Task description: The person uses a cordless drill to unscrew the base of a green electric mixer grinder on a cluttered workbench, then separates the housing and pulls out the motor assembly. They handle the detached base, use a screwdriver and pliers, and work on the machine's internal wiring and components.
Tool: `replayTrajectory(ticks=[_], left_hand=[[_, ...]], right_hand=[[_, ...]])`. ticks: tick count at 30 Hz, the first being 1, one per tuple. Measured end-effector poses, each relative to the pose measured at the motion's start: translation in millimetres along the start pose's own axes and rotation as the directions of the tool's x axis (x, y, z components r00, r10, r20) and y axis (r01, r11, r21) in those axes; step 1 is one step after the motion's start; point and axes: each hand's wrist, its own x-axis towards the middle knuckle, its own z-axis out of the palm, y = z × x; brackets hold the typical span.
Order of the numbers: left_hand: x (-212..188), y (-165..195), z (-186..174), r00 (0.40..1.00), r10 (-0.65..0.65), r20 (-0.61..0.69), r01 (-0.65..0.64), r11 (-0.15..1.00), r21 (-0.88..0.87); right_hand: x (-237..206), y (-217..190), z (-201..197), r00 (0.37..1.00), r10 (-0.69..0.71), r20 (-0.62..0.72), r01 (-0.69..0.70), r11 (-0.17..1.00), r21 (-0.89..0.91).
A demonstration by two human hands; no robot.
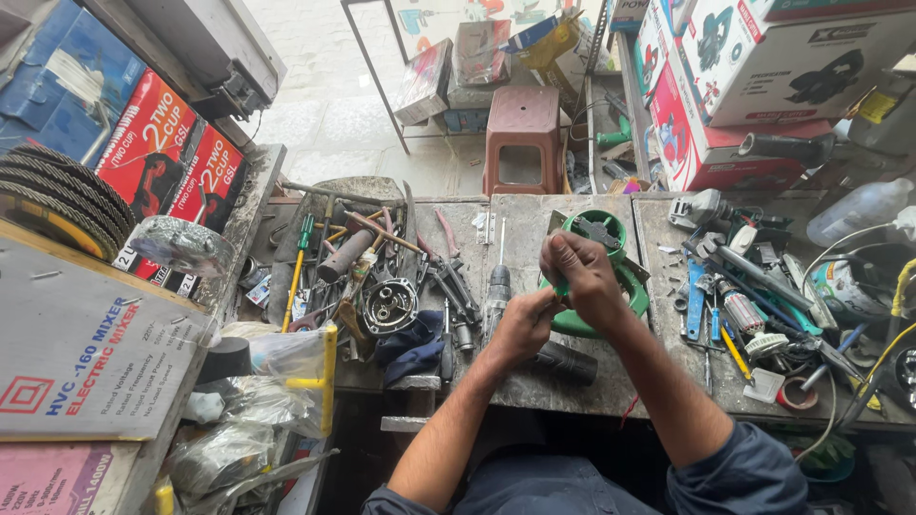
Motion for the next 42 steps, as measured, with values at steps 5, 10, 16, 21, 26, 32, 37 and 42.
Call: replayTrajectory(ticks=[5,10,16,21,26,32,37,42], left_hand=[[4.5,-3.0,2.9,0.996,-0.014,-0.089,0.022,0.996,0.085],[5.2,0.9,0.4,0.993,-0.034,-0.112,0.048,0.992,0.121],[4.5,2.6,-1.6,0.998,-0.042,0.053,0.037,0.996,0.086],[5.4,2.8,0.1,0.999,-0.039,-0.023,0.040,0.998,0.050],[8.9,6.5,4.2,0.986,0.007,-0.167,0.030,0.975,0.221],[3.2,5.3,4.5,1.000,0.009,-0.005,-0.009,0.996,0.094],[4.9,4.1,8.2,0.987,0.042,-0.155,0.006,0.955,0.296],[13.7,5.4,8.4,0.978,-0.050,-0.201,0.115,0.937,0.330]], right_hand=[[-13.9,-21.7,30.8,0.964,-0.123,-0.236,0.000,0.885,-0.465],[-5.5,-6.1,12.0,0.984,-0.005,-0.176,-0.019,0.991,-0.135],[2.2,13.7,-19.6,0.990,0.102,0.093,-0.121,0.966,0.228],[-0.4,-12.1,2.4,0.999,0.001,0.040,0.003,0.996,-0.089],[-11.5,-26.6,15.3,0.991,-0.114,-0.075,0.080,0.931,-0.357],[-0.4,-11.2,-10.4,0.990,0.139,0.012,-0.139,0.990,0.024],[-5.4,-24.9,-3.3,0.994,-0.010,-0.107,-0.020,0.961,-0.277],[-16.9,-57.8,13.0,0.957,-0.285,-0.050,0.184,0.734,-0.654]])
